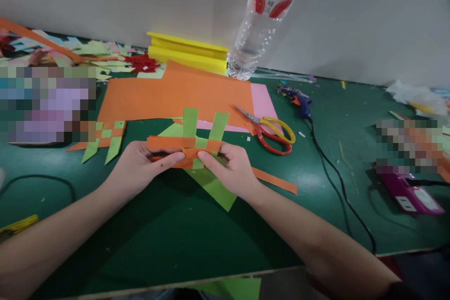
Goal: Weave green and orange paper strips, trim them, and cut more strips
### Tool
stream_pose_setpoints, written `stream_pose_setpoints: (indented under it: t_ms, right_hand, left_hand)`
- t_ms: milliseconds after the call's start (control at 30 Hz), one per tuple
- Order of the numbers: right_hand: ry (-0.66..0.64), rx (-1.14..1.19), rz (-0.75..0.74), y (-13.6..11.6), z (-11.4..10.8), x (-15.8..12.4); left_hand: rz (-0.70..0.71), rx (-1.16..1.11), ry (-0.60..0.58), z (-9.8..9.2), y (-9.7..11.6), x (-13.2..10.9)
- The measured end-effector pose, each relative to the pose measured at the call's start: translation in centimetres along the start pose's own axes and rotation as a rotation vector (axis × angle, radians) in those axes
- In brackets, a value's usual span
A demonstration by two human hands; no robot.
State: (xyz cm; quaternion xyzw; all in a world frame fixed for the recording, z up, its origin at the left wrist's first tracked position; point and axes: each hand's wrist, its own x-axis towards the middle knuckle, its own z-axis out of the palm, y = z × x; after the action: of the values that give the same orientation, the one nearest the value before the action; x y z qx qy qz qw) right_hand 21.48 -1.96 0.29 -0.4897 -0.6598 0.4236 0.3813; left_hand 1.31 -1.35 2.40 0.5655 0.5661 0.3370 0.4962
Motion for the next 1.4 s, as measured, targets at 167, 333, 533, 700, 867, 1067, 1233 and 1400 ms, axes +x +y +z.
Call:
stream_pose_setpoints:
  t_ms: [167, 333, 533, 700, 867, 1067, 1233, 1400]
  right_hand:
    - [-0.012, -0.013, -0.007, -0.2, 0.0, 0.1]
    - [-0.034, -0.019, 0.001, -0.2, -0.1, 0.0]
    - [-0.062, 0.019, 0.005, -0.2, -0.1, 0.0]
    - [-0.072, 0.038, 0.009, -0.2, -0.1, 0.1]
    - [-0.071, 0.036, -0.021, -0.3, -0.1, 0.1]
    - [-0.047, 0.015, -0.019, -0.2, -0.1, 0.1]
    - [-0.008, 0.011, -0.042, -0.3, -0.1, 0.0]
    - [-0.018, 0.017, -0.034, -0.3, 0.0, 0.0]
  left_hand:
    - [0.014, 0.040, 0.010, 0.0, -0.2, 0.0]
    - [0.040, 0.050, 0.068, 0.1, -1.1, 0.0]
    - [0.030, 0.024, 0.091, 0.2, -1.2, -0.2]
    - [0.039, 0.061, 0.086, 0.0, -1.1, -0.2]
    - [0.046, 0.093, 0.093, -0.1, -1.1, -0.2]
    - [0.059, 0.038, 0.107, 0.0, -1.5, -0.2]
    - [0.067, -0.011, 0.111, 0.0, -1.8, -0.1]
    - [0.057, -0.022, 0.101, 0.3, -0.8, 0.0]
